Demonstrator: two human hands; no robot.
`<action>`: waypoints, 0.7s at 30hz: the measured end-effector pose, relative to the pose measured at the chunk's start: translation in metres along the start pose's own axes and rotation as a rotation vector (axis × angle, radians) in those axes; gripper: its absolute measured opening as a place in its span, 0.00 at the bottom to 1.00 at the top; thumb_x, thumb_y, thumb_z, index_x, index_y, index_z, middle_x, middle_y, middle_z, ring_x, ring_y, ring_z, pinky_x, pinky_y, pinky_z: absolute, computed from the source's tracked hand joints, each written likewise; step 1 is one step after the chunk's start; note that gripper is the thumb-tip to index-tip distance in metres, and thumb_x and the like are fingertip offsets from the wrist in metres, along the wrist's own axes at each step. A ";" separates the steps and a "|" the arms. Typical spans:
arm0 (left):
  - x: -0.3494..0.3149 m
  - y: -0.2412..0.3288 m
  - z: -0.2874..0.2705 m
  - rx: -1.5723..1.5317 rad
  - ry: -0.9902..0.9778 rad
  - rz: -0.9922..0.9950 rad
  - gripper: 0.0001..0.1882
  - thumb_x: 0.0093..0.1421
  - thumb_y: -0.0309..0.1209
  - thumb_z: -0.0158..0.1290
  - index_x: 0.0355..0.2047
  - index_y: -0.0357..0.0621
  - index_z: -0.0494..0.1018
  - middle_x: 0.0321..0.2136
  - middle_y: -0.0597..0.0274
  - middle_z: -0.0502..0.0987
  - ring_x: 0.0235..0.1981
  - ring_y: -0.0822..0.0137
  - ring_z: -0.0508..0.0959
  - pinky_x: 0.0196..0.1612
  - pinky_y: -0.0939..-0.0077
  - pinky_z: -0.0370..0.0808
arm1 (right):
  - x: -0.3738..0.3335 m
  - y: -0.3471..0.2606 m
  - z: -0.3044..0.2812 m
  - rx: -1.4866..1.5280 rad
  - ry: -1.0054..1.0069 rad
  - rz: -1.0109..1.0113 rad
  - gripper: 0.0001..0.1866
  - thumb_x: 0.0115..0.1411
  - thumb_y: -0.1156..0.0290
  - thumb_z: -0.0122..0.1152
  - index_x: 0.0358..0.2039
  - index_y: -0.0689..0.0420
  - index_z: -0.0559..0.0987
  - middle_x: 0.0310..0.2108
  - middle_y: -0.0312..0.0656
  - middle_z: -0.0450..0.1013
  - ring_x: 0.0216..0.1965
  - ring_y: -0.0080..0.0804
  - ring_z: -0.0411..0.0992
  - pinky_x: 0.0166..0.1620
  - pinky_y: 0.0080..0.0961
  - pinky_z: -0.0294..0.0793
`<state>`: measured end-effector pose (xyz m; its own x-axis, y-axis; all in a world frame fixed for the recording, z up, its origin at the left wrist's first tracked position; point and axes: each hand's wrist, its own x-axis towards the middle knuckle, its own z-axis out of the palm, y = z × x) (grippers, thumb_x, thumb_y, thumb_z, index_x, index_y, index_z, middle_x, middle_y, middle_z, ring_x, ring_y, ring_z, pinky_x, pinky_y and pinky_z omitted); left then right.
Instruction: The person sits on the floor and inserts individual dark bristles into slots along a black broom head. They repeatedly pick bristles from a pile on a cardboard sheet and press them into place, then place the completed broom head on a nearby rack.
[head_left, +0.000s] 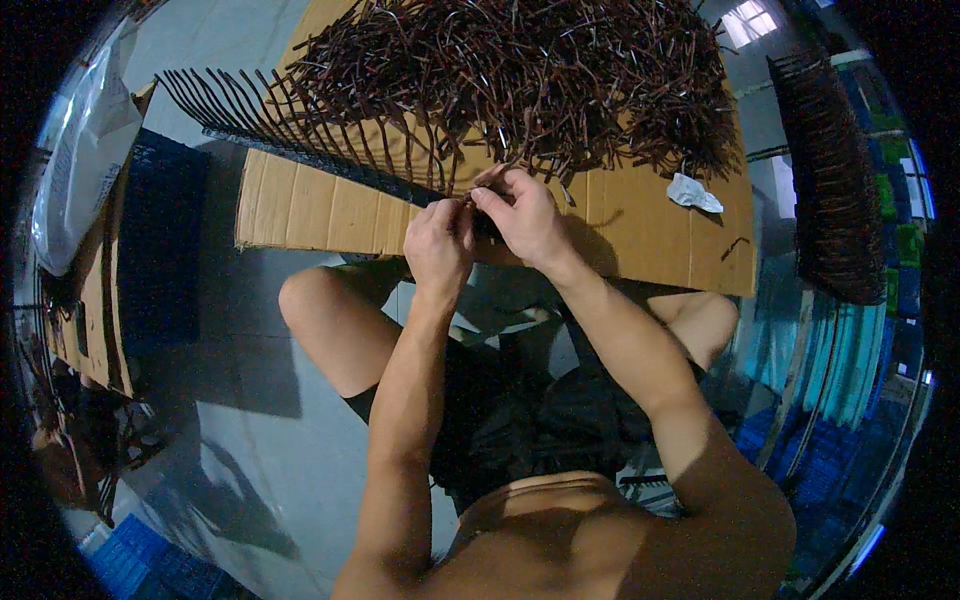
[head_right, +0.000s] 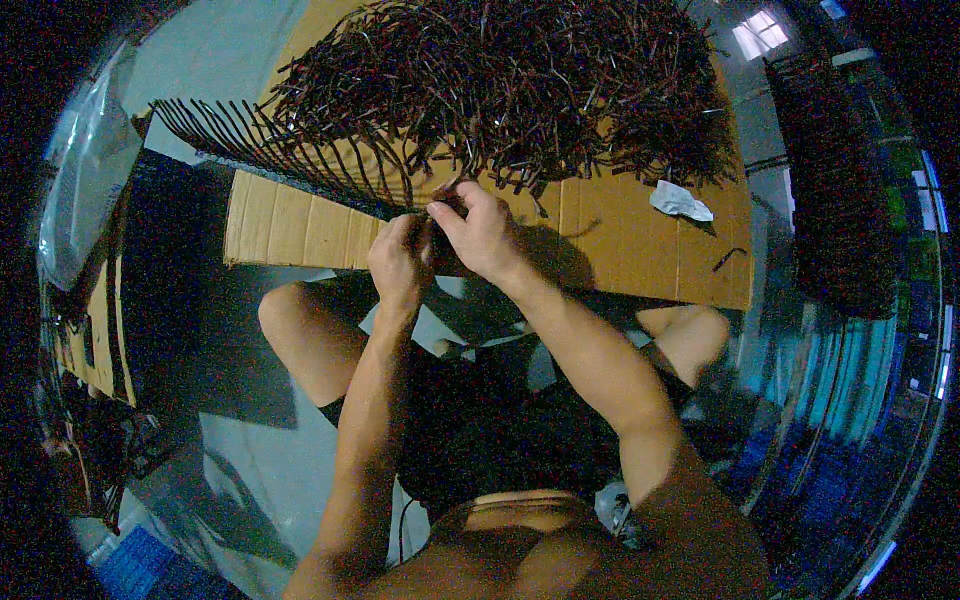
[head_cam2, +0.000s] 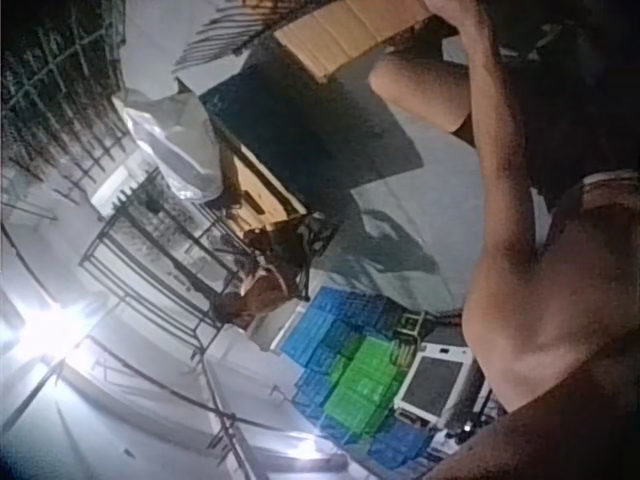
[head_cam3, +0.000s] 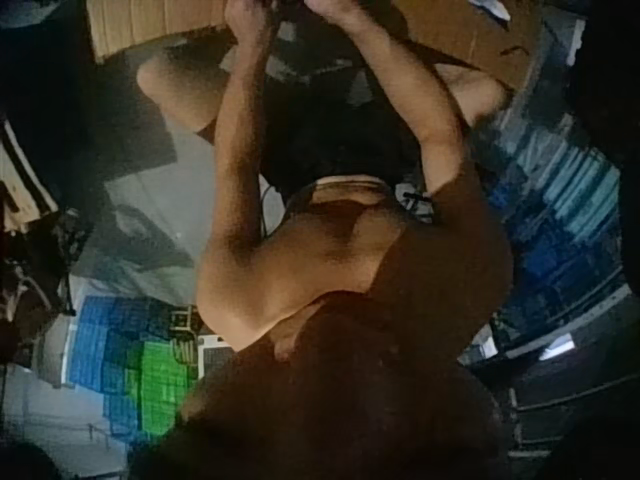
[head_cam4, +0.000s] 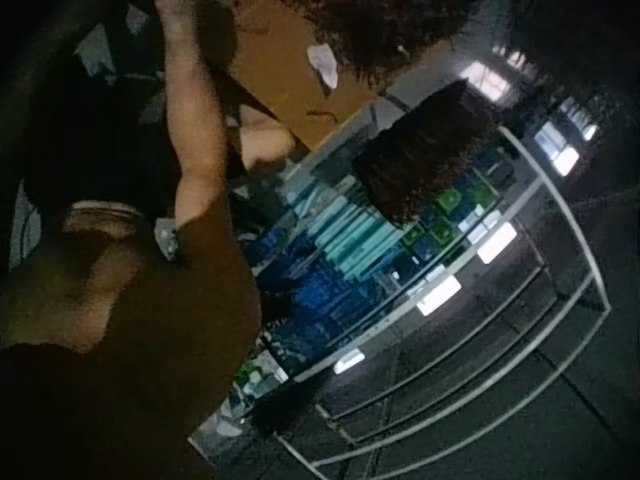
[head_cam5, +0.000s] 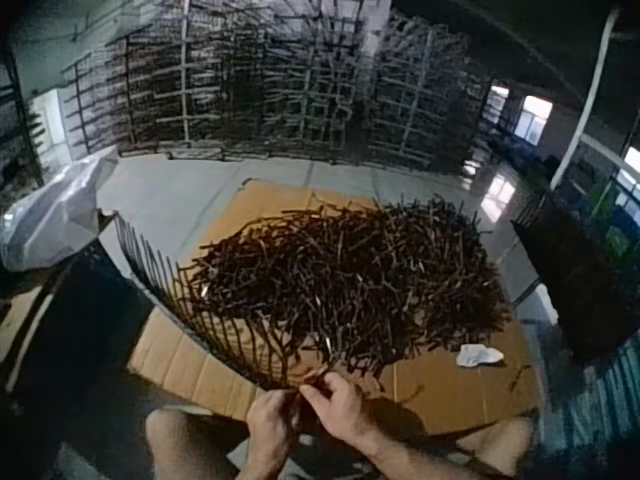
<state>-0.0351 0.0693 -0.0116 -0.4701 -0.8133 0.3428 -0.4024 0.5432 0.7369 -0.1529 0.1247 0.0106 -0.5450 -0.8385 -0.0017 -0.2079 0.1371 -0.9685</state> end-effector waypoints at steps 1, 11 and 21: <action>-0.001 0.000 0.001 -0.010 0.002 -0.005 0.05 0.55 0.30 0.54 0.27 0.42 0.73 0.24 0.56 0.74 0.28 0.53 0.74 0.33 0.63 0.70 | 0.000 0.001 0.000 -0.007 0.008 -0.016 0.07 0.59 0.74 0.57 0.36 0.64 0.75 0.31 0.39 0.76 0.33 0.22 0.73 0.39 0.21 0.72; -0.003 -0.007 -0.003 0.050 0.014 -0.072 0.09 0.55 0.35 0.56 0.30 0.43 0.75 0.27 0.55 0.77 0.31 0.53 0.76 0.34 0.63 0.72 | 0.031 -0.036 -0.027 -0.354 -0.533 0.001 0.14 0.55 0.70 0.58 0.40 0.63 0.78 0.34 0.43 0.78 0.36 0.31 0.75 0.43 0.25 0.72; -0.009 -0.002 -0.011 -0.018 0.070 -0.155 0.09 0.57 0.35 0.55 0.27 0.43 0.78 0.22 0.54 0.77 0.25 0.53 0.77 0.29 0.65 0.73 | 0.070 -0.002 -0.020 -0.678 0.058 0.084 0.11 0.57 0.66 0.60 0.32 0.62 0.74 0.18 0.49 0.71 0.21 0.36 0.71 0.26 0.33 0.69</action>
<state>-0.0217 0.0732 -0.0098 -0.3473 -0.8999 0.2638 -0.4517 0.4071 0.7939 -0.2065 0.0765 0.0174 -0.6202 -0.7835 -0.0382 -0.6154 0.5161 -0.5957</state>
